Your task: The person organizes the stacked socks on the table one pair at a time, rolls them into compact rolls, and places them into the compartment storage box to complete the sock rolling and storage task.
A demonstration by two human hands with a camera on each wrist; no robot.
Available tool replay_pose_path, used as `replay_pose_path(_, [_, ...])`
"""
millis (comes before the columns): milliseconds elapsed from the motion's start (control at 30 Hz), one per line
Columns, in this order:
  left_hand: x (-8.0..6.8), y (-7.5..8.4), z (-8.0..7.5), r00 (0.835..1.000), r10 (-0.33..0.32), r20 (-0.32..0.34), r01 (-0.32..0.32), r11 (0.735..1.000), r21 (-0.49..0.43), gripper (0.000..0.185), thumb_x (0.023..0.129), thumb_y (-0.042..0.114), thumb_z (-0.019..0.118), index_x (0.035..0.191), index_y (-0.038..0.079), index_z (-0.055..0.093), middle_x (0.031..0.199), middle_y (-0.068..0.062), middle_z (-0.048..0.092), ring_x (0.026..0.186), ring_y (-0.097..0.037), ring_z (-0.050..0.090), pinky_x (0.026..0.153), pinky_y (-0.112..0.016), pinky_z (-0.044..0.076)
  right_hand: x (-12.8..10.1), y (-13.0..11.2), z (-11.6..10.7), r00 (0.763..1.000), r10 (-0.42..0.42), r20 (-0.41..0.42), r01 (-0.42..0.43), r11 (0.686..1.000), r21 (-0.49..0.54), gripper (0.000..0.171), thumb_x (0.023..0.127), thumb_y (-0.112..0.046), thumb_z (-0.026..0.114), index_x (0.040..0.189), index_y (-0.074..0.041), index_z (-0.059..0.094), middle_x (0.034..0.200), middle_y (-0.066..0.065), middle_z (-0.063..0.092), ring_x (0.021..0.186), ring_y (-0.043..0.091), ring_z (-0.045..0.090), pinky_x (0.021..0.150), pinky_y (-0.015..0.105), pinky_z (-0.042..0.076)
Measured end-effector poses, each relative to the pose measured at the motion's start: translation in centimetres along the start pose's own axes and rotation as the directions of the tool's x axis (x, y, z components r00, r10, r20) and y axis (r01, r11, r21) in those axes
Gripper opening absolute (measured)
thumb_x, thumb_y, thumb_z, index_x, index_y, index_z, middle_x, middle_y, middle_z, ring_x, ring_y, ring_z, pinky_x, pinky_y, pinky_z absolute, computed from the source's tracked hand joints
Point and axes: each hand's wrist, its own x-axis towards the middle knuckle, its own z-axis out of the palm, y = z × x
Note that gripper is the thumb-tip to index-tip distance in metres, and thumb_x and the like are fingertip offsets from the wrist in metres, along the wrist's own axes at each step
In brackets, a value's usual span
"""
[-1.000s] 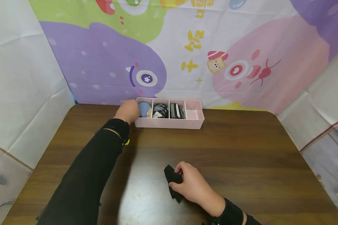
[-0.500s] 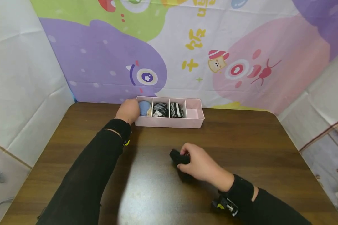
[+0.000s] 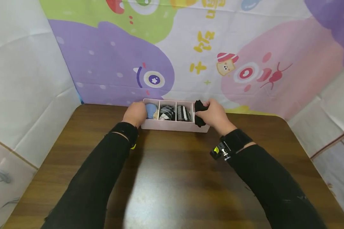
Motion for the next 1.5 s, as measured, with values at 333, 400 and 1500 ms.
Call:
replay_pose_path(333, [0.2,0.2,0.6,0.999,0.024,-0.026,-0.023,0.999,0.045,0.031,0.107,0.001,0.038,0.126,-0.008,0.061,0.122,-0.023,0.067,0.106,-0.032,0.065,0.098,-0.047,0.051,3.4,-0.1,2.2,0.998,0.005,-0.059,-0.023,0.950,-0.313,0.030,0.095,-0.014,0.067,0.113,0.009,0.061,0.111,0.025,0.063,0.102,0.041,0.064,0.086,0.048,0.055])
replay_pose_path(400, [0.1,0.1,0.5,0.998,0.041,-0.038,-0.039,0.997,0.066,0.030,0.106,-0.001,0.038,0.121,-0.008,0.063,0.119,-0.023,0.068,0.108,-0.034,0.066,0.098,-0.047,0.051,3.7,-0.6,2.6,1.000,-0.013,-0.026,0.001,0.918,-0.397,0.026,0.096,-0.011,0.065,0.110,0.010,0.066,0.110,0.025,0.066,0.100,0.041,0.066,0.085,0.048,0.056])
replay_pose_path(1500, [0.0,0.2,0.2,1.000,0.015,-0.017,-0.014,0.998,0.054,0.035,0.108,0.001,0.033,0.129,-0.008,0.059,0.127,-0.022,0.065,0.115,-0.034,0.064,0.101,-0.046,0.050,4.9,0.8,4.4,0.987,-0.083,0.137,0.154,0.733,-0.663,0.023,0.099,-0.010,0.053,0.098,-0.004,0.075,0.111,0.017,0.073,0.107,0.038,0.065,0.096,0.057,0.047])
